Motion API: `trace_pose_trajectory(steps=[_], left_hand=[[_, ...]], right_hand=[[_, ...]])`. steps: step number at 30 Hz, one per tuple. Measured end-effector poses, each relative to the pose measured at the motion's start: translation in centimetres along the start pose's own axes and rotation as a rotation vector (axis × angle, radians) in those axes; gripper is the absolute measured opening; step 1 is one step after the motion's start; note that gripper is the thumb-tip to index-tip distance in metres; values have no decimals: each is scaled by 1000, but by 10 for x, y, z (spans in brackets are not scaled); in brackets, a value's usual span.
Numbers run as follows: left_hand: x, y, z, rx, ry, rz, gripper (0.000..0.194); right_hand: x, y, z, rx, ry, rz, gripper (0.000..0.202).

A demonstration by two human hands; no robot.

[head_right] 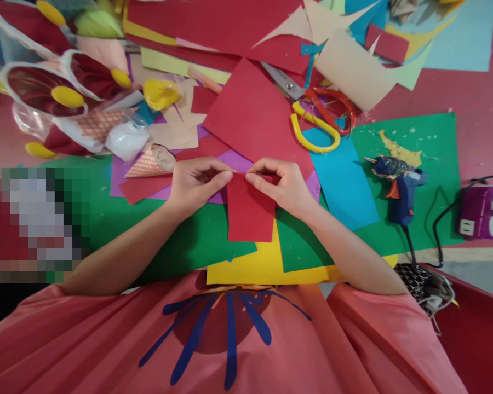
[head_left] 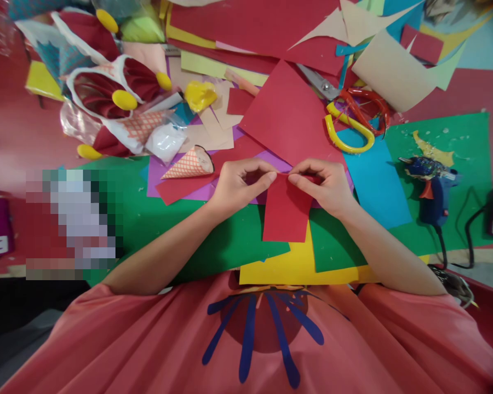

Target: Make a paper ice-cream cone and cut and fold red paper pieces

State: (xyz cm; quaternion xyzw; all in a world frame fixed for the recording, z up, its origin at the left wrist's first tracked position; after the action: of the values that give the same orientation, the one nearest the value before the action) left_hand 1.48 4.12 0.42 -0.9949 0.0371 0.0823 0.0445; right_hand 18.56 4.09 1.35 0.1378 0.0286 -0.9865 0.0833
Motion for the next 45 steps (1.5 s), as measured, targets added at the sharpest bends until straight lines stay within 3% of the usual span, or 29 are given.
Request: trace_pose_trajectory(steps=[7, 16, 23, 31, 45], left_hand=[[4, 1, -7, 71, -91, 86, 16], [-4, -1, -3, 108, -52, -111, 13], [0, -1, -4, 72, -95, -2, 13], [0, 0, -7, 90, -146, -3, 14], [7, 3, -8, 87, -194, 113, 12]], right_hand=[[3, 2, 1, -34, -5, 23, 12], [-3, -2, -7, 49, -126, -60, 16], [-1, -1, -5, 54, -106, -46, 12], [0, -1, -4, 54, -68, -1, 17], [8, 5, 0, 15, -83, 43, 12]])
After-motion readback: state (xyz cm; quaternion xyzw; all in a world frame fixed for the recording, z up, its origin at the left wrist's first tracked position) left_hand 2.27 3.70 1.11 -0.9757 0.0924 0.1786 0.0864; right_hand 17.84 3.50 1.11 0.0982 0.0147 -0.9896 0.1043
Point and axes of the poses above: each hand's wrist, its own y-axis away from the middle knuckle, its own x-axis out of the palm, z = x × y, the point moved 4 cm from there along -y, towards the middle knuckle, and after that the axes turned 10 degrees about -z, right-handed, at the moved point
